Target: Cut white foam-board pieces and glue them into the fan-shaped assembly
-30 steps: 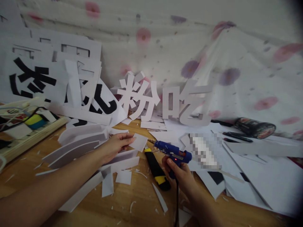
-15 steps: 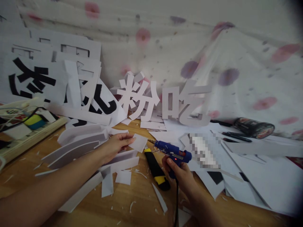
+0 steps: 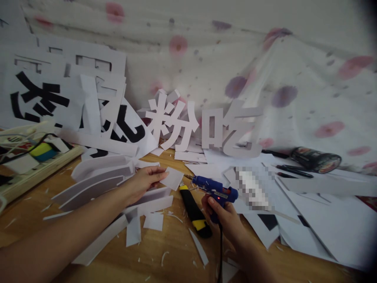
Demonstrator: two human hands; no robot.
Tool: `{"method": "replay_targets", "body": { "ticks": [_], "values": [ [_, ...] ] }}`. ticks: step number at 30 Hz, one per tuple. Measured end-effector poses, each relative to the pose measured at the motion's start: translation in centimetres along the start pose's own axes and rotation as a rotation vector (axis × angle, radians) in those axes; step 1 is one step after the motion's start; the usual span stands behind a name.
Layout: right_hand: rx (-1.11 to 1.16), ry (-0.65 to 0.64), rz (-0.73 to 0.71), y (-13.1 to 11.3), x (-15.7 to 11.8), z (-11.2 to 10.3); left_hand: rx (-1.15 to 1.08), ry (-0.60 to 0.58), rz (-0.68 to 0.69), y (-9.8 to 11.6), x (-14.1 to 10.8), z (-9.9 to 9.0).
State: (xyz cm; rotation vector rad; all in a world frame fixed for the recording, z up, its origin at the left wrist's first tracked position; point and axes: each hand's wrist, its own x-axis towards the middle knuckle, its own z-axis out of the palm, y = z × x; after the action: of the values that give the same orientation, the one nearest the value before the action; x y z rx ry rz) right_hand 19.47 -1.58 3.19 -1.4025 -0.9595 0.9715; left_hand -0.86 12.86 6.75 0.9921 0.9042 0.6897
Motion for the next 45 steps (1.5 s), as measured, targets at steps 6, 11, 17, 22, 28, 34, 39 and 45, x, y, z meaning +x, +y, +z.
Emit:
{"method": "replay_targets", "body": {
  "ticks": [6, 11, 17, 22, 28, 34, 39, 45],
  "values": [
    [-0.002, 0.008, 0.021, -0.3, 0.0, 0.1, 0.001, -0.002, 0.006, -0.2, 0.1, 0.0],
    [-0.04, 0.015, 0.021, 0.0, 0.5, -0.4, 0.0, -0.002, 0.011, -0.1, 0.1, 0.0],
    [-0.222, 0.17, -0.027, 1.4, 1.8, -0.6, 0.007, -0.008, 0.011, 0.1, 0.0, 0.1],
    [-0.62, 0.285, -0.055, 2.8, 3.4, -0.1, 0.037, 0.006, 0.016, 0.1, -0.2, 0.2],
    [-0.798, 0.286, -0.081, 2.4, 3.7, 0.8, 0.109, 0.033, 0.047, 0.4, 0.1, 0.0],
    [-0.799, 0.265, -0.093, 2.3, 3.4, 0.7, 0.261, -0.027, 0.17, 2.6, -0.5, -0.3],
    [-0.894, 0.246, -0.121, 2.0, 2.2, -0.1, 0.413, -0.057, 0.25, 3.8, -2.4, -0.2],
    [-1.245, 0.197, -0.24, -0.7, -1.5, -0.9, 0.528, -0.056, 0.279, 3.7, -4.5, -0.7]
  ]
}}
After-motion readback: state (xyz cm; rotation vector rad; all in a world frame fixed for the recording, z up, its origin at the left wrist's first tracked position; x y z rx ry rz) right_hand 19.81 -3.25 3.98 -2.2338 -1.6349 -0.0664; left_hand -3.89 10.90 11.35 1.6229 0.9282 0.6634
